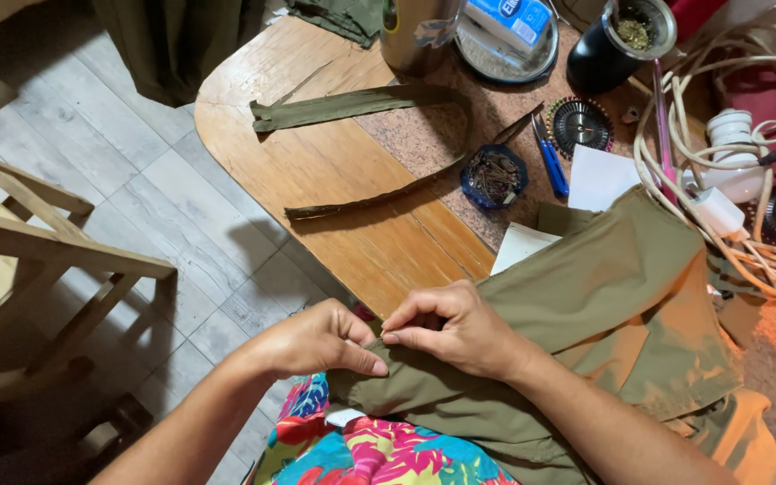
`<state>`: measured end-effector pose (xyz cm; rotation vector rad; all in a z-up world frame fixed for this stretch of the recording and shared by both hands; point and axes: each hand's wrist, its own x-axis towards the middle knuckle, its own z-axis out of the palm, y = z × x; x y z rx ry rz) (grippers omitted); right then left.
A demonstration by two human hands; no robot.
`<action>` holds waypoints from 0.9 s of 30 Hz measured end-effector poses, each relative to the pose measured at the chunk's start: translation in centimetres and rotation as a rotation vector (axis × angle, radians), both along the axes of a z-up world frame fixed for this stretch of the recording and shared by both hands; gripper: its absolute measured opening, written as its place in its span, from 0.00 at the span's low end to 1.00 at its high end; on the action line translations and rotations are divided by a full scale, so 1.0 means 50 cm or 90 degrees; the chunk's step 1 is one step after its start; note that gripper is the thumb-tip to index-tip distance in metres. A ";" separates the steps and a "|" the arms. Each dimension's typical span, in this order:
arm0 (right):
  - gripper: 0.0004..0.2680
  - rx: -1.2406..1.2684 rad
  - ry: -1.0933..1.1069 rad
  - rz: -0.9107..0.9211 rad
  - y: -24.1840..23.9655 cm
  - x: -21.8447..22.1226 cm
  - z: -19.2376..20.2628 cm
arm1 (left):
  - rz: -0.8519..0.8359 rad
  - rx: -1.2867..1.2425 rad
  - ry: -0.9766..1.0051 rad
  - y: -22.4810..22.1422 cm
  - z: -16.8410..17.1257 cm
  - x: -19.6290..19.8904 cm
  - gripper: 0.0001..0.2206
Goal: Pinning the edge of a green garment to prepare it for sewing on a workbench
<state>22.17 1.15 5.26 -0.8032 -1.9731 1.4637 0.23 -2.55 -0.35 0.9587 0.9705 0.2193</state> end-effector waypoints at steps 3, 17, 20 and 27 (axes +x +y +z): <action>0.03 0.006 -0.006 0.012 0.000 0.000 0.006 | 0.002 -0.006 0.011 -0.002 0.005 0.003 0.04; 0.03 0.221 -0.043 0.048 0.026 0.001 0.050 | 0.106 0.036 -0.028 -0.012 0.031 0.016 0.04; 0.04 0.236 -0.041 0.117 0.041 0.009 0.068 | 0.111 0.060 -0.130 -0.004 0.081 0.018 0.07; 0.04 0.059 -0.066 -0.052 0.047 0.077 0.099 | 0.070 0.256 0.003 0.056 0.189 0.076 0.08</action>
